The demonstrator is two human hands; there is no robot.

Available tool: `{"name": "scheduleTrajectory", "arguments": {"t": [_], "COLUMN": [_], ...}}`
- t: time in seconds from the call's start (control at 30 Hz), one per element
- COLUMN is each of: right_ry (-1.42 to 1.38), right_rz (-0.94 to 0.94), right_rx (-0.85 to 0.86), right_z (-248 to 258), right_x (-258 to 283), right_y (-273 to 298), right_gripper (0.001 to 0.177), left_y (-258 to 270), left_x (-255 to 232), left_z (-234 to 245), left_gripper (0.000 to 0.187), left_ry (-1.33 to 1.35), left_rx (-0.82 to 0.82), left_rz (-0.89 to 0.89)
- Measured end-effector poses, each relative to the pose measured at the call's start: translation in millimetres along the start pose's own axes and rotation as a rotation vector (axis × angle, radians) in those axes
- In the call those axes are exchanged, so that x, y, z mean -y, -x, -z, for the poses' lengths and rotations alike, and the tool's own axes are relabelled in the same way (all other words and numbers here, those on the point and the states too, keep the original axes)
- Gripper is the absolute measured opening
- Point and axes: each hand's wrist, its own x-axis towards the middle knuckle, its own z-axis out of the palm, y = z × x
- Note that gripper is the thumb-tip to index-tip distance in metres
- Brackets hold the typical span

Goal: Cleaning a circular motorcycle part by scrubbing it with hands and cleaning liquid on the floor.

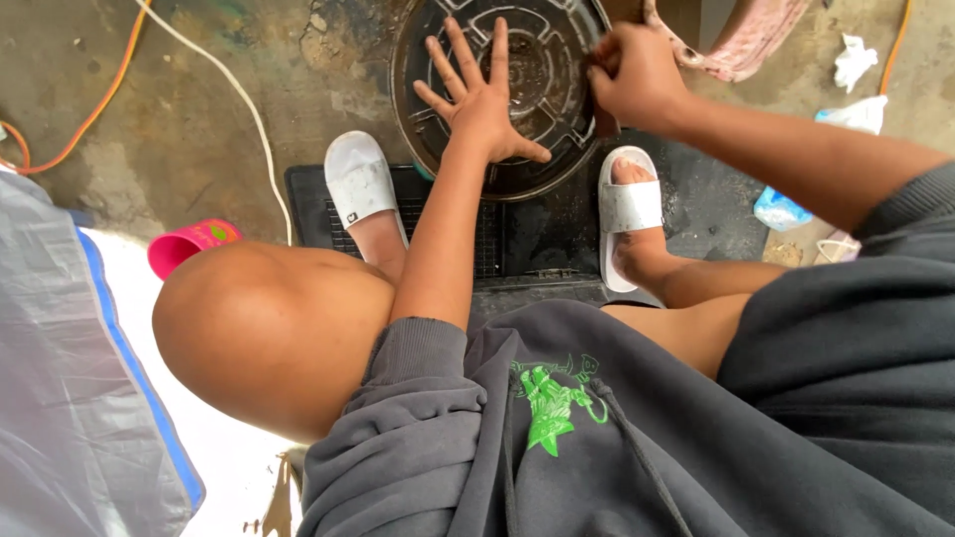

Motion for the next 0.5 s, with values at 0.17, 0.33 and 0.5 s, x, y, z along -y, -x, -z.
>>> {"name": "scheduleTrajectory", "arguments": {"t": [0.17, 0.33, 0.5], "right_ry": [0.043, -0.035, 0.008], "right_rz": [0.016, 0.042, 0.036], "right_rx": [-0.060, -0.077, -0.089], "right_z": [5.5, -6.3, -5.2], "right_x": [-5.3, 1.2, 1.7], "right_y": [-13.9, 6.9, -2.0], "right_gripper": [0.005, 0.009, 0.008], "left_y": [-3.8, -2.9, 1.8], "left_x": [-1.6, 1.8, -2.0], "left_z": [-4.9, -4.9, 1.5], "left_gripper": [0.177, 0.177, 0.171], "left_ry": [0.030, 0.026, 0.028], "left_rx": [-0.026, -0.049, -0.015], "left_rz": [-0.022, -0.004, -0.006]}}
